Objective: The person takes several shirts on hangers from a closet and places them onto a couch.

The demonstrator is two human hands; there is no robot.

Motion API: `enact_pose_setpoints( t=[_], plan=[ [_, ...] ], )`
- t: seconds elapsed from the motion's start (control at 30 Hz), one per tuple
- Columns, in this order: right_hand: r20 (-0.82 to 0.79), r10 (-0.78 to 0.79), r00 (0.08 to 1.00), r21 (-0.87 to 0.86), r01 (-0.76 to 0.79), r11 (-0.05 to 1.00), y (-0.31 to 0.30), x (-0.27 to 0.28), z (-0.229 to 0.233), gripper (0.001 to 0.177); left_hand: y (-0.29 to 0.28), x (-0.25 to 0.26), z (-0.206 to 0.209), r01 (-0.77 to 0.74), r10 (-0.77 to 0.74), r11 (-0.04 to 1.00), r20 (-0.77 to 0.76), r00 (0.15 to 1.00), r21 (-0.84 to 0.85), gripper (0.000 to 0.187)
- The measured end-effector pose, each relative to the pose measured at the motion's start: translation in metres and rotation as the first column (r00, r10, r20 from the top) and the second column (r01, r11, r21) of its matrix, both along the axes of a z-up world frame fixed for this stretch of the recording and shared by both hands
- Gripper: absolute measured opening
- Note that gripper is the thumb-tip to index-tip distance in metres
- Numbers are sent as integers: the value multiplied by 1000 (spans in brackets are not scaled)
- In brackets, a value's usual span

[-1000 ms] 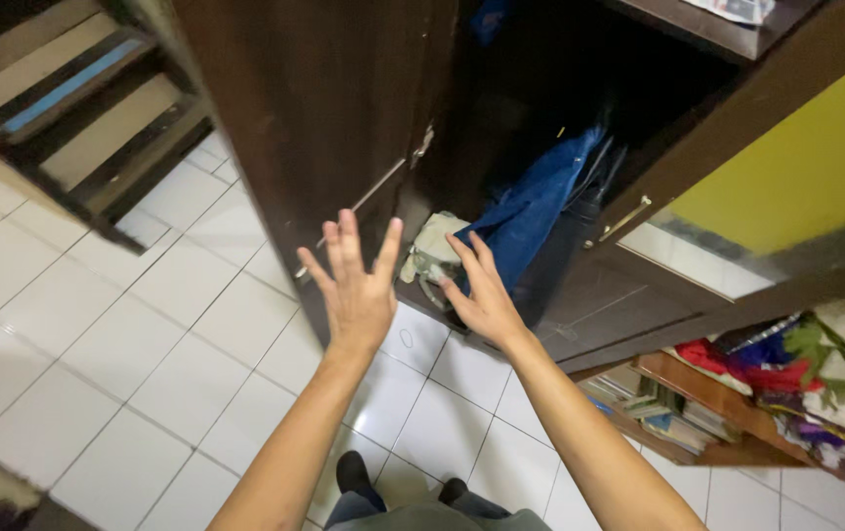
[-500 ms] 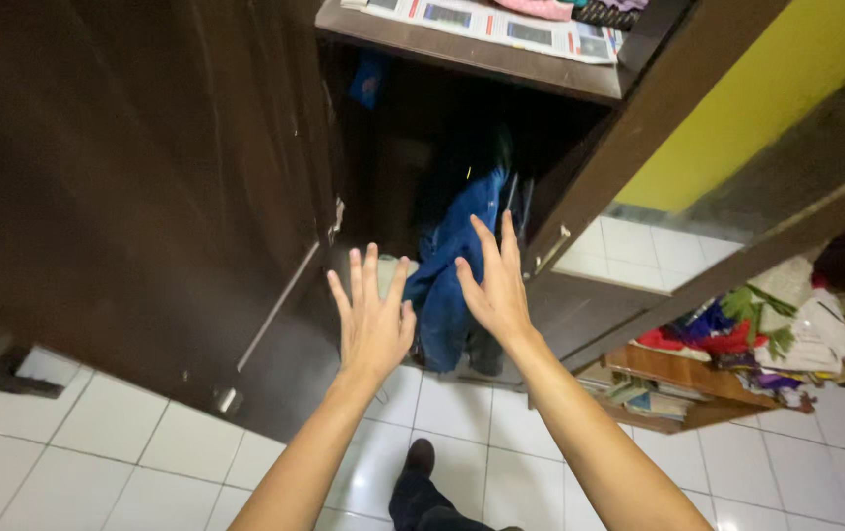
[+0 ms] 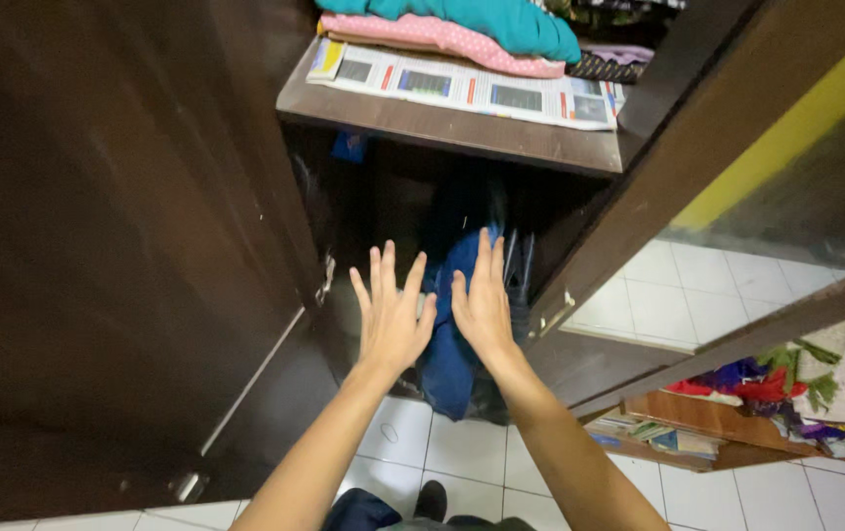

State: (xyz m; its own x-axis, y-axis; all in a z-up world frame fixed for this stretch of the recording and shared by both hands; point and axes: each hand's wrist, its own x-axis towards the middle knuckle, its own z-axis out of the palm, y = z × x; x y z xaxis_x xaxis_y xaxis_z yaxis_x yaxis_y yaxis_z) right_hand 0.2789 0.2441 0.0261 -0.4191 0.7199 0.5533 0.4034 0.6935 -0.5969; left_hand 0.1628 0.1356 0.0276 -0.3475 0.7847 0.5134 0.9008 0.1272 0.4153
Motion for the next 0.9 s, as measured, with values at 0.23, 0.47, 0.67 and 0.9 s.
enact_pose_setpoints(
  t=[0.23,0.47,0.67,0.9],
  plan=[
    [16,-227,974,-318,220,922,43,-29,-27,71,37,-19,-13,67,-64,998,140,988,-11,59],
    [51,-349,936,-267,350,898,81,-42,-42,34,60,-32,-12,150,-154,988,148,977,35,54],
    [6,-331,944,-227,324,919,53,-38,-16,25,63,-37,2,213,-226,974,212,951,81,51],
    [-108,-419,901,-244,385,890,6,-25,31,26,39,-23,14,132,-181,970,248,952,202,44]
  ],
)
